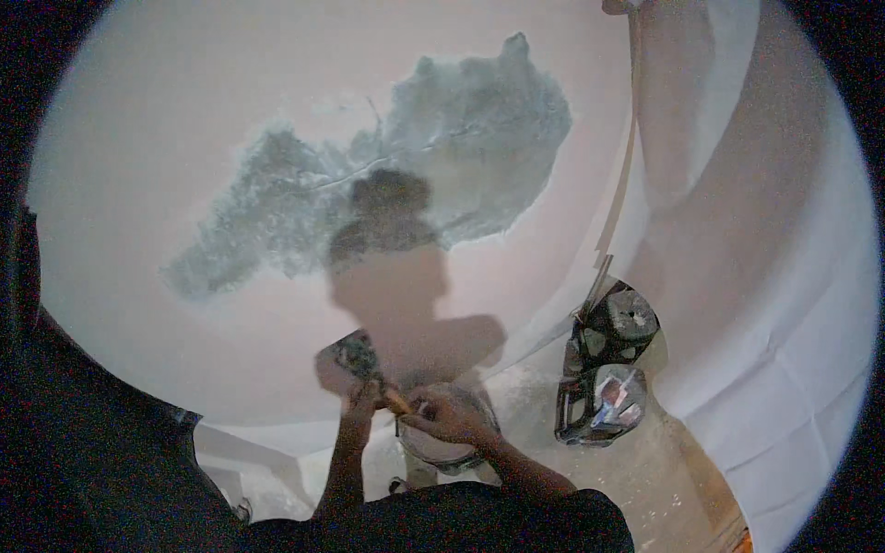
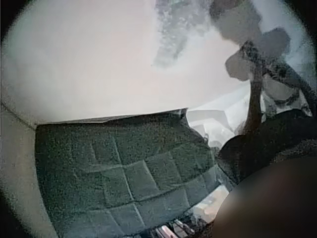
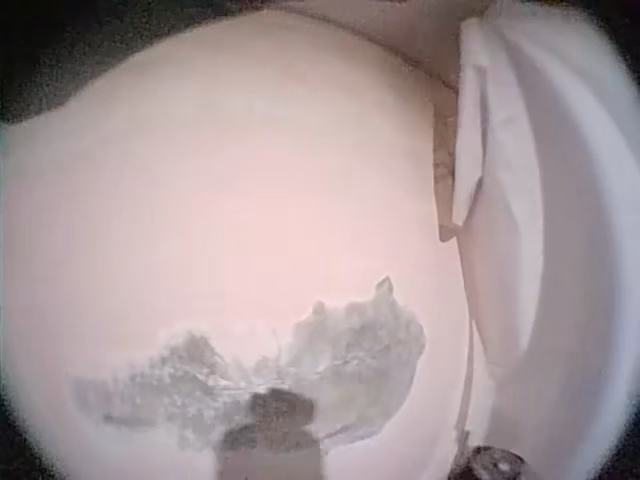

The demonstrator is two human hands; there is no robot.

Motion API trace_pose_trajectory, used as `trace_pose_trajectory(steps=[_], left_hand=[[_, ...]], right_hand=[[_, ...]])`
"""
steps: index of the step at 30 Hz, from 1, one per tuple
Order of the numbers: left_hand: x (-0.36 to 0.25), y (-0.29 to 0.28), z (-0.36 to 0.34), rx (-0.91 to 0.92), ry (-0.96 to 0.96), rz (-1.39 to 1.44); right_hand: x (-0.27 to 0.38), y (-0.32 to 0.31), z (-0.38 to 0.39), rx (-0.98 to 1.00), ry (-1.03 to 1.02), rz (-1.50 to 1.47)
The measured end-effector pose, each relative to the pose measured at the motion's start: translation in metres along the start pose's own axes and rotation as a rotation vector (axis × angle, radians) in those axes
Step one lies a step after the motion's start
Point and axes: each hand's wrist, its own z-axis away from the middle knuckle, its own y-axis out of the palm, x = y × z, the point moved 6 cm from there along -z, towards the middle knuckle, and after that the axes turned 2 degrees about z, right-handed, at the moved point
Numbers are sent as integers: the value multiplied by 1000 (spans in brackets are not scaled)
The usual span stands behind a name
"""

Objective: The person is patching a damaged area on the ceiling using a putty knife and joint compound.

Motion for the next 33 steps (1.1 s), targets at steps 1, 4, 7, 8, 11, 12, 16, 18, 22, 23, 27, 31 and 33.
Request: trace_pose_trajectory(steps=[1,4,7,8,11,12,16,18,22,23,27,31,33], left_hand=[[9,28,-7,-36,-8,64],[61,84,-16,88,-65,-136],[35,164,-13,320,-19,-272],[16,188,-7,412,-20,-293],[36,200,-1,442,-124,-235],[45,199,-1,449,-125,-239],[86,175,-23,324,-258,144],[90,166,-44,292,-296,137],[74,173,-65,450,-175,389],[73,175,-68,447,-199,442],[89,173,-62,235,-280,496],[70,182,-81,284,3,83],[57,178,-115,21,55,-177]], right_hand=[[-15,-21,10,-4,68,-114],[-11,-79,44,40,-37,-212],[-26,-126,85,21,-35,-206],[-22,-135,94,18,-53,-192],[-11,-144,102,86,219,190],[-11,-138,101,79,218,187],[-36,-128,100,-288,74,101],[-42,-133,95,-394,132,76],[-38,-138,99,-466,222,-88],[-38,-141,97,-461,183,-40],[-78,-153,69,-264,228,-17],[-66,-175,17,-35,122,-295],[-44,-195,-13,-82,-62,-309]])
